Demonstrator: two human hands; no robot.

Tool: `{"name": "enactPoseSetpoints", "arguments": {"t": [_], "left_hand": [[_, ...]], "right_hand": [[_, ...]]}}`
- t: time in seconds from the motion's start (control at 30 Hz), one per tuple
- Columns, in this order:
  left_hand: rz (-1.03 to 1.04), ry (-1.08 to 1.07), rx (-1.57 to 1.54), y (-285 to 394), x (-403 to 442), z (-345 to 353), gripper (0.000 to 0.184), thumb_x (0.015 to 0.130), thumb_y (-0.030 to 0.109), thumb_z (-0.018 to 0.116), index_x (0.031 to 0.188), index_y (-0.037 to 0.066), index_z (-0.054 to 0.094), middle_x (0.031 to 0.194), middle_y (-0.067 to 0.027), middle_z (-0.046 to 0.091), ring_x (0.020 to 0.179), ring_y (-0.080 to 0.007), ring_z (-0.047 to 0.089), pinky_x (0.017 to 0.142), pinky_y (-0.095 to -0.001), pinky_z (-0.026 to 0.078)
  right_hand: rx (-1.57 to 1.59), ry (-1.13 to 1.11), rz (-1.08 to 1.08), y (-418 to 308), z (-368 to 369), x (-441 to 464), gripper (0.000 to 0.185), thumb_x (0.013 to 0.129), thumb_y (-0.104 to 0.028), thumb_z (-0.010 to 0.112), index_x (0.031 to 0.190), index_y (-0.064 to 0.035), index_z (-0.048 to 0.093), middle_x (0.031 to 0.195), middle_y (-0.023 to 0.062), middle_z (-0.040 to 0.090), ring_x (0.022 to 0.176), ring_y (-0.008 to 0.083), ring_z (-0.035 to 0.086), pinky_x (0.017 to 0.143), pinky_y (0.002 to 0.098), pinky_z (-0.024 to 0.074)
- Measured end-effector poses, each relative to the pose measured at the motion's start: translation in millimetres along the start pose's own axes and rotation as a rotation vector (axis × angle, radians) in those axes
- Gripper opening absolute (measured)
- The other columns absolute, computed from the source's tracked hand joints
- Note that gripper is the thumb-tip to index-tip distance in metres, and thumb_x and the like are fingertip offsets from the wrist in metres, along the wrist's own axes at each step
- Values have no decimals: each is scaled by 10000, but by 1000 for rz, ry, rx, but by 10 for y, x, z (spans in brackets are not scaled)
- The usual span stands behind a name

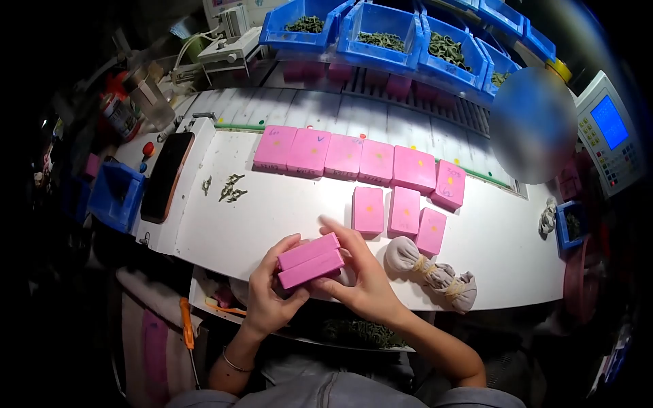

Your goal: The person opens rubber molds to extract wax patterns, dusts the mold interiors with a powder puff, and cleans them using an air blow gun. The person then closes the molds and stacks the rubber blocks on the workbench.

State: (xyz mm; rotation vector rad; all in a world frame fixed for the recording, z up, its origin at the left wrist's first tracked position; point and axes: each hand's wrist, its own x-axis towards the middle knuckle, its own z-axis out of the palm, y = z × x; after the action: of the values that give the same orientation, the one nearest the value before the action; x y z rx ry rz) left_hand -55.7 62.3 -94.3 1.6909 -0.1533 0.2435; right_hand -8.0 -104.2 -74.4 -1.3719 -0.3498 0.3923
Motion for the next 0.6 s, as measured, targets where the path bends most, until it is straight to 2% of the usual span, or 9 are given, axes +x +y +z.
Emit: {"name": "enactPoseSetpoints", "arguments": {"t": [0.1, 0.13, 0.2, 0.23, 0.27, 0.33, 0.37, 0.5, 0.6], "left_hand": [[-57, -60, -9, -44, -7, -32, 722, 647, 58, 745, 1279, 14, 400, 1177, -178, 529, 1111, -280, 524, 930, -362, 426], [-60, -59, -10, -32, -2, -37, 722, 647, 58, 745, 1279, 14, 400, 1177, -178, 529, 1111, -280, 524, 930, -362, 426], [-12, 11, 93, 56, 26, -62, 858, 616, 141, 803, 1319, 2, 331, 1223, -190, 484, 1135, -296, 493, 940, -376, 415], [-9, -30, 276, 160, 29, -100, 959, 575, 195, 833, 1338, -3, 288, 1243, -191, 448, 1174, -319, 438, 968, -397, 380], [-12, -30, 276, 162, 14, -103, 959, 575, 195, 833, 1338, -3, 288, 1243, -191, 448, 1174, -319, 438, 968, -397, 380], [-22, -50, 667, 154, -65, -97, 918, 579, 212, 832, 1318, -3, 332, 1222, -168, 454, 1187, -334, 406, 983, -417, 349], [14, -45, 681, 120, -88, -89, 809, 582, 196, 821, 1250, -1, 410, 1198, -149, 462, 1189, -343, 397, 983, -430, 333], [19, -41, 599, 71, -128, -53, 677, 589, 156, 798, 1161, 3, 472, 1175, -138, 474, 1156, -342, 421, 959, -435, 348], [49, 49, 562, 47, -150, -19, 608, 584, 106, 774, 1112, 9, 488, 1137, -134, 490, 1123, -336, 442, 928, -427, 361]], "right_hand": [[-193, -108, -66, -10, -64, 52, 620, 726, -89, 731, 1268, -46, 434, 1225, 117, 451, 1111, 176, 479, 955, 329, 390], [-214, -76, -82, -15, -65, 54, 576, 727, -99, 734, 1231, -27, 465, 1174, 116, 493, 1078, 173, 503, 937, 324, 403], [-234, -44, -94, -65, -55, 57, 534, 728, -109, 736, 1194, -7, 496, 1123, 115, 534, 1044, 171, 527, 919, 319, 417], [-150, 27, -23, -145, -33, 51, 489, 739, -120, 729, 1160, 7, 515, 1062, 100, 564, 1009, 166, 543, 904, 309, 424], [-65, 98, 49, -218, -12, 50, 446, 750, -131, 722, 1126, 21, 534, 1001, 86, 594, 974, 161, 558, 888, 299, 432], [12, 116, 127, -304, 14, 58, 400, 770, -171, 712, 1080, 27, 554, 962, 79, 610, 909, 149, 569, 848, 278, 442], [-2, 119, 196, -328, 25, 58, 389, 771, -184, 712, 1064, 23, 561, 955, 77, 608, 893, 142, 567, 830, 271, 444], [-21, 121, 385, -319, 16, 81, 368, 777, -219, 713, 1027, 14, 577, 957, 67, 593, 896, 117, 549, 791, 255, 446], [-94, 88, 349, -276, -24, 13, 380, 803, -241, 668, 1075, 2, 560, 1014, 58, 579, 938, 122, 545, 823, 263, 441]]}}
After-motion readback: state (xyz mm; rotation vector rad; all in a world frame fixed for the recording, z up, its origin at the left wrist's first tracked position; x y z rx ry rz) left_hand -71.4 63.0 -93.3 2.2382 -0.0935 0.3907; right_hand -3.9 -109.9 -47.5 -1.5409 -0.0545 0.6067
